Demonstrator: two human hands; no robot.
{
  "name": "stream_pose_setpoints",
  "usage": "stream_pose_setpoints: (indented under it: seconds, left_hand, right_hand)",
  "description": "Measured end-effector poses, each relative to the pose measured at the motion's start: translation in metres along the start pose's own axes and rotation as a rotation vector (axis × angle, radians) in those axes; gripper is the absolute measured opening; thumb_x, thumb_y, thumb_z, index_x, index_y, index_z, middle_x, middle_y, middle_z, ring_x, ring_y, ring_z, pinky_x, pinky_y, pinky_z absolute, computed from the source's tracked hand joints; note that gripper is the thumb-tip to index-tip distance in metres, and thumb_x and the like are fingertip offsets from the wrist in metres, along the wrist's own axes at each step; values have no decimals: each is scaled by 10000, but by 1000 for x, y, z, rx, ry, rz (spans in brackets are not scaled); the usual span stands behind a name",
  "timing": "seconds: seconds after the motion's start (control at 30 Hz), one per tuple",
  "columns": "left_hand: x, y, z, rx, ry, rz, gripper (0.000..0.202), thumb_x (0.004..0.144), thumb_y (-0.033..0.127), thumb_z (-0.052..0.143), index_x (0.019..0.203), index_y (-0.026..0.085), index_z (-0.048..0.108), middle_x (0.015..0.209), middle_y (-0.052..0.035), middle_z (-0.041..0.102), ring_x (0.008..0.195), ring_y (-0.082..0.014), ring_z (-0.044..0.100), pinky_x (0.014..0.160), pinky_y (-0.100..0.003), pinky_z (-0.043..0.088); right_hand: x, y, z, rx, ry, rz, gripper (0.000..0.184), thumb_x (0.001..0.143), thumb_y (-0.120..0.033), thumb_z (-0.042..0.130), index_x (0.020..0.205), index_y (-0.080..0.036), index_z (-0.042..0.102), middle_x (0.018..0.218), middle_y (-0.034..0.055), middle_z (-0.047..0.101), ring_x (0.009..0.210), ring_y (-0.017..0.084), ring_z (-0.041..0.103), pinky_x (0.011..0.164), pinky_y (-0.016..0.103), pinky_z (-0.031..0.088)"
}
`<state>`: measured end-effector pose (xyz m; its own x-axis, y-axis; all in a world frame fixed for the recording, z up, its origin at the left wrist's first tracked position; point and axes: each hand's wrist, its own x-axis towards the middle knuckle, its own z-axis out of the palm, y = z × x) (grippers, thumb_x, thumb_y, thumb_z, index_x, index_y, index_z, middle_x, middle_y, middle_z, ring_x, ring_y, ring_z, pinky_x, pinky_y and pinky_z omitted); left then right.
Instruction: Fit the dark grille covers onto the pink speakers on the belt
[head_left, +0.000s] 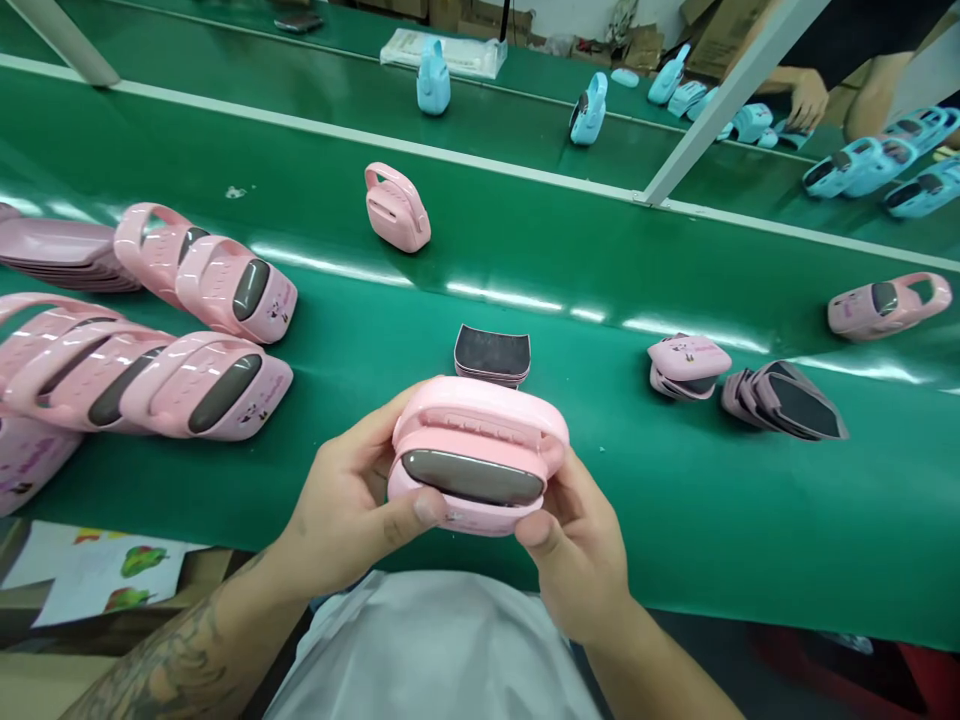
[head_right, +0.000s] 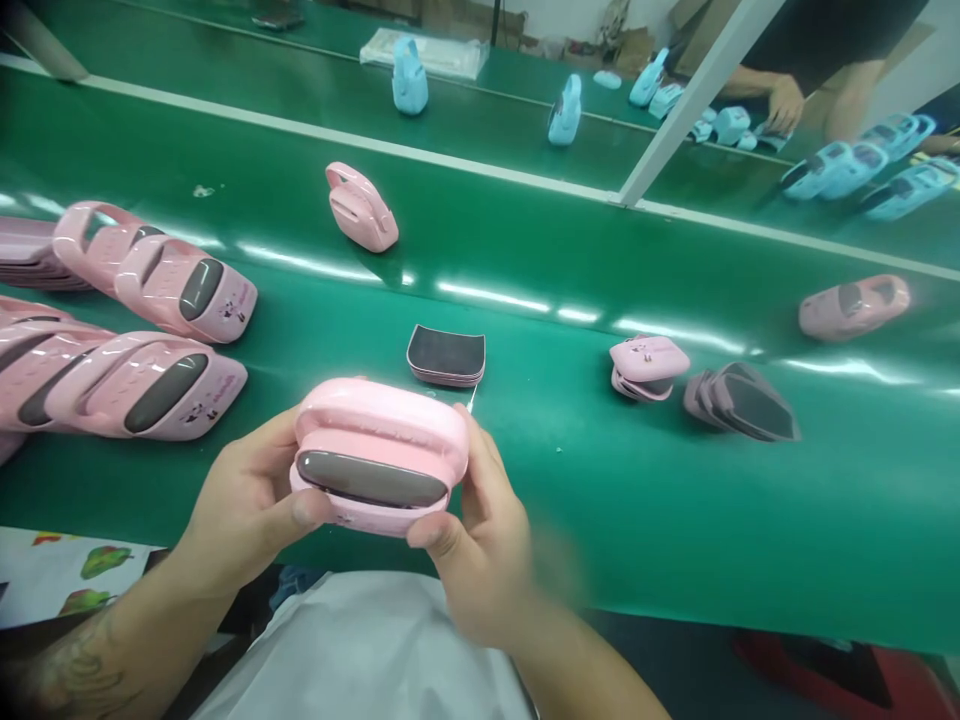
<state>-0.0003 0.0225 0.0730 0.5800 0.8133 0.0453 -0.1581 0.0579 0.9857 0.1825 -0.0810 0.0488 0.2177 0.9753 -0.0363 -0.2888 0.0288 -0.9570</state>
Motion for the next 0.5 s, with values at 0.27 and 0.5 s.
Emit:
stream_pose_setpoints:
  seconds: [0.27, 0.5]
  left_hand:
    - [-8, -4, -2, -50, 44, -34, 735, 836, 533, 910, 1494, 281, 701, 1313, -116, 802, 1146, -390, 780, 919, -399, 669]
    - [-12, -18, -4, -146, -35, -30, 692, 959, 482, 773, 1583, 241, 593, 1468, -165, 705, 1356, -445, 673, 1039, -521, 647]
  right_hand:
    - [-2, -6, -3, 34, 10, 55, 745, 802, -638, 901, 1440, -320, 685, 1493, 116, 674, 1411, 373, 622, 1220, 546, 497]
    - [6, -7, -6, 68, 64, 53, 911, 619, -662, 1002, 1405, -320, 695, 1503, 108, 666, 1362, 366, 652, 1148, 530, 559]
